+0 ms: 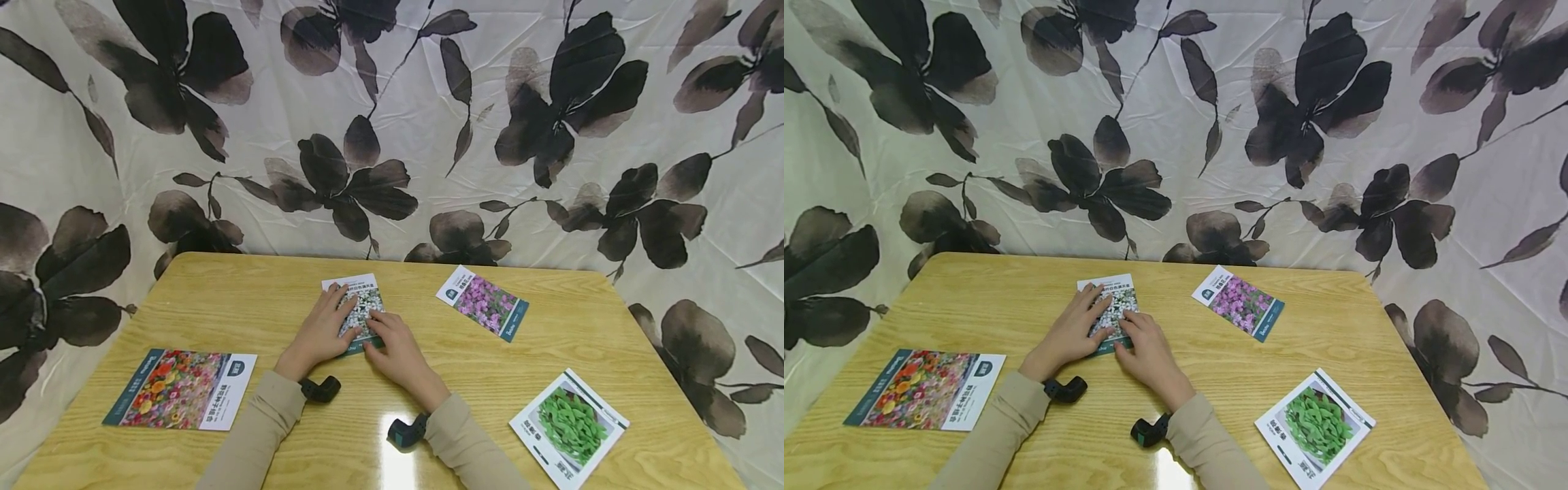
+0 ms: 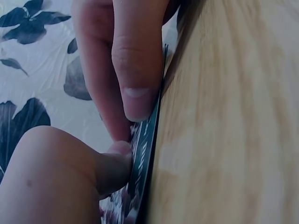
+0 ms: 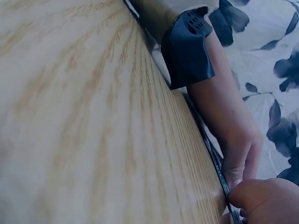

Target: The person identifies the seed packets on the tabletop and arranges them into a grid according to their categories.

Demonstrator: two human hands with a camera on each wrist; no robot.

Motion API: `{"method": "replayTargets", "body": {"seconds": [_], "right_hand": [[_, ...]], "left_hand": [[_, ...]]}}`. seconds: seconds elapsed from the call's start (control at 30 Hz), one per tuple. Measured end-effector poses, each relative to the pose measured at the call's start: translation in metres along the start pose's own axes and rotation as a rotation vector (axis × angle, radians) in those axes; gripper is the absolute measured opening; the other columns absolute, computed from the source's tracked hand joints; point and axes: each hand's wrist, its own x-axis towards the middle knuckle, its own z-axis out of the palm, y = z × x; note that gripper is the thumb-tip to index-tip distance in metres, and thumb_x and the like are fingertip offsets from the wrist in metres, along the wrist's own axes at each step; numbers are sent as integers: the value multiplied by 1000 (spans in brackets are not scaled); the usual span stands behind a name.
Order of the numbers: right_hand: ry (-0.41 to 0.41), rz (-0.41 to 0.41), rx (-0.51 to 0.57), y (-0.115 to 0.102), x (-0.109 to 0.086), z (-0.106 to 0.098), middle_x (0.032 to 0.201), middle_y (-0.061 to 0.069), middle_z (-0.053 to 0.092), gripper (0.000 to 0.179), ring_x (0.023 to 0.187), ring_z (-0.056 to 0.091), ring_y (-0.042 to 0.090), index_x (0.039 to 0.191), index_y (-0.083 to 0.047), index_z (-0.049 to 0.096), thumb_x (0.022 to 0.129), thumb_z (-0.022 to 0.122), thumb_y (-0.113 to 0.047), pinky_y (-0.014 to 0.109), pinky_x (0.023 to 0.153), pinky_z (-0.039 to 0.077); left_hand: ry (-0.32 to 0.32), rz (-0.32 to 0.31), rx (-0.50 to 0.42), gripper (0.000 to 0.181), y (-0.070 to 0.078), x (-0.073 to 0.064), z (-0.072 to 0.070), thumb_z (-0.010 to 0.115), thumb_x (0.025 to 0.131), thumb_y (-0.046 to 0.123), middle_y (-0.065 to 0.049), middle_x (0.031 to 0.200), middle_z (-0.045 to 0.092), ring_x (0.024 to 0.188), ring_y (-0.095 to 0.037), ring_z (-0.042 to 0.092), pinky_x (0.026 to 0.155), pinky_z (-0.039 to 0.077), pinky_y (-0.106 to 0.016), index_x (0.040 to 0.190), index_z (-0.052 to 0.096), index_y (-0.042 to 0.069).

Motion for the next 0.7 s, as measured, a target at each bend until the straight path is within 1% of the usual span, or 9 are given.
{"method": "replayTargets", "body": {"seconds": [0.17,0.3,0.5,0.7], "right_hand": [[22,-10,-15,0,0,1,140,19,55,43,129,50,33,129,4,63,92,68,-17,50,106,41],[32,-13,-31,0,0,1,140,19,55,43,128,50,33,129,4,63,91,68,-17,49,105,42],[18,-2,-34,-1,0,0,141,19,54,43,129,50,34,130,4,62,92,68,-17,48,106,41],[12,10,-47,-1,0,0,141,19,54,43,129,49,34,130,4,62,93,66,-17,47,107,40]], "left_hand": [[19,11,24,62,2,1,0,61,95,32,-30,150,37,143,-48,26,116,19,-58,143,49,-5],[26,13,37,59,2,2,1,61,95,29,-30,149,39,143,-47,27,117,20,-56,142,50,-5],[30,5,41,53,3,2,2,60,96,24,-28,149,41,144,-43,28,118,21,-52,140,52,-4],[32,20,58,51,5,3,5,57,98,21,-27,150,40,143,-42,30,118,23,-49,141,51,-5]]}}
